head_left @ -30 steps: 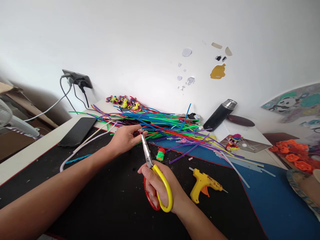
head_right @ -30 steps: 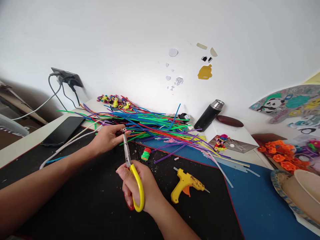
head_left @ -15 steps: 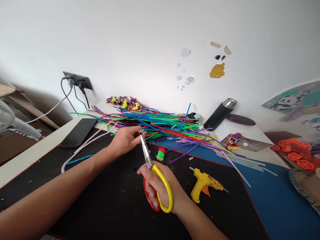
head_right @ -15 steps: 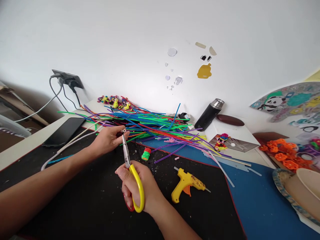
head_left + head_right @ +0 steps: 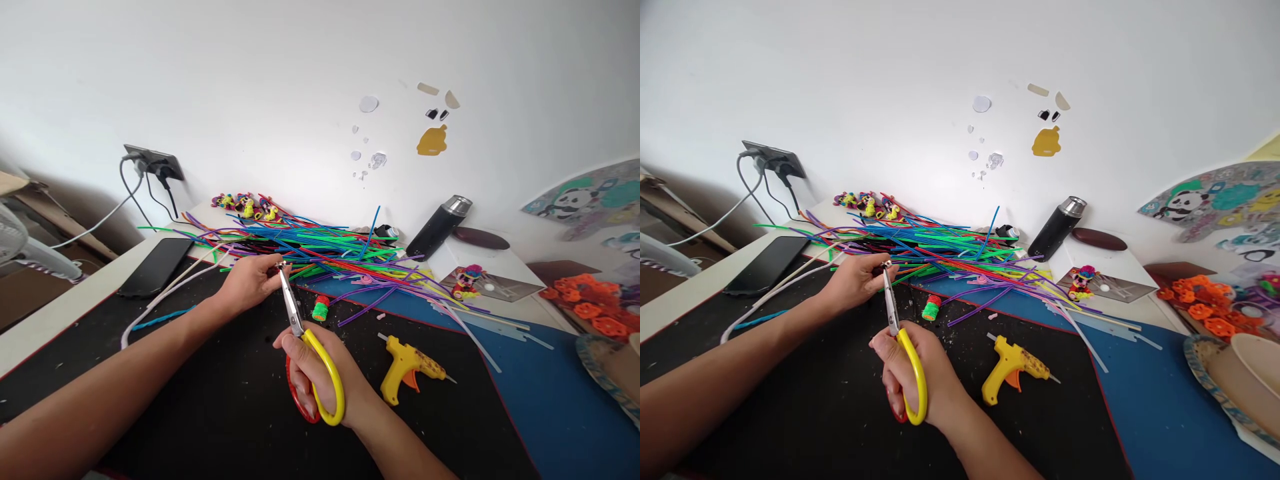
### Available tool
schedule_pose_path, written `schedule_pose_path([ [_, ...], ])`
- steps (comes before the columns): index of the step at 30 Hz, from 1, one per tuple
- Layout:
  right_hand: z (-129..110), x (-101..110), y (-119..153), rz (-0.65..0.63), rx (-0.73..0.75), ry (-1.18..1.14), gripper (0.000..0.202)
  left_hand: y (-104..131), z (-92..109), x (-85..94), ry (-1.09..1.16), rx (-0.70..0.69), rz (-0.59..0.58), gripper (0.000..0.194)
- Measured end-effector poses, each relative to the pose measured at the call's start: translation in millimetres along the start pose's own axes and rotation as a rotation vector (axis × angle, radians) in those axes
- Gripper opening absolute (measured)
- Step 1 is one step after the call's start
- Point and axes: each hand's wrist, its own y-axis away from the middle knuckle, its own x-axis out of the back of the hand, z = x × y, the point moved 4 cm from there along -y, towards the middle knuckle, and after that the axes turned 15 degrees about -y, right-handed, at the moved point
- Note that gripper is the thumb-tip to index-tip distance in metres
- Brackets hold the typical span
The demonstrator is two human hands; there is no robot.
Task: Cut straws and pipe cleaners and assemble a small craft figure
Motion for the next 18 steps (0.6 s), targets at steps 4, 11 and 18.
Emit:
schedule_pose_path([
  [4,-1.3,-0.6,0.0,0.002,-0.006,-0.002,0.072,-0.2,-1.8,-1.2,-0.003,0.003,0.012,0.044],
  [11,-2.6,-0.7,0.5,0.001,0.008,-0.007,0.072,0.5,-2.2,0.6,0.017,0.025,0.023,0.039],
  [18,-1.0,0.0,0.3,0.001,0.001,0.003,0.07,1.0,1.6,4.2,0.004,0.013,0.015,0.041],
])
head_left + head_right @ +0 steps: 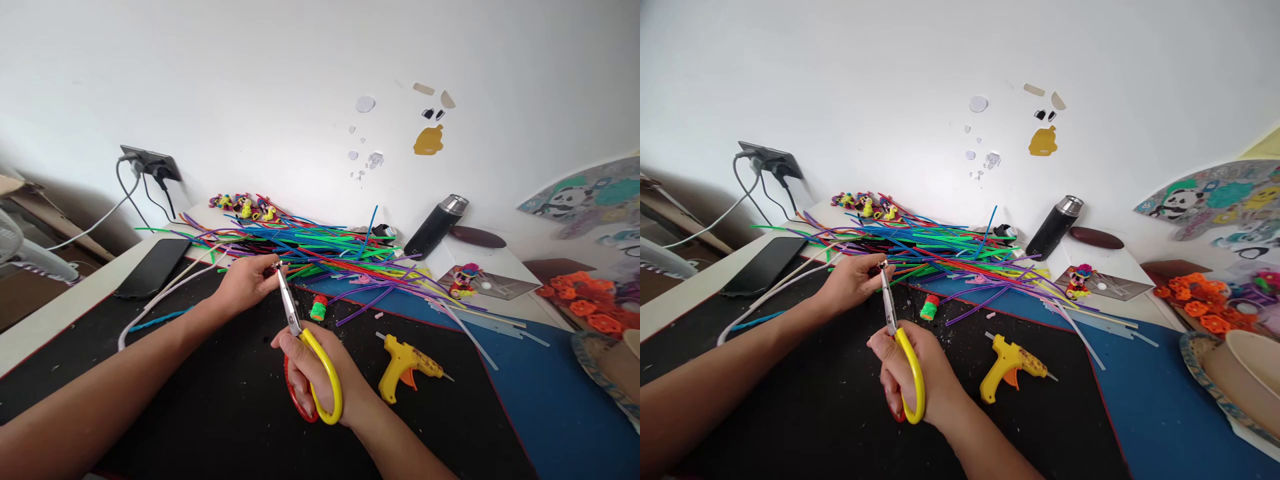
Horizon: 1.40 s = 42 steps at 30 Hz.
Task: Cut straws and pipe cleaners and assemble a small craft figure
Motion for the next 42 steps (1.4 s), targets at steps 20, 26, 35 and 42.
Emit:
schedule_pose_path([
  [20,-3,0,0,0.017,0.029,-0.001,0.073,1,-10,-4.4,0.048,0.076,0.033,0.043],
  [26,1,2,-1,0.082,0.048,0.14,0.064,2,-8,-8.3,0.028,0.057,0.009,0.048],
  [35,4,7,-3,0.154,0.068,0.263,0.051,6,-3,-12.0,0.067,-0.022,0.006,0.048],
  [42,4,4,-2,0.122,0.052,0.228,0.057,9,-1,-10.0,0.117,-0.042,0.014,0.048],
])
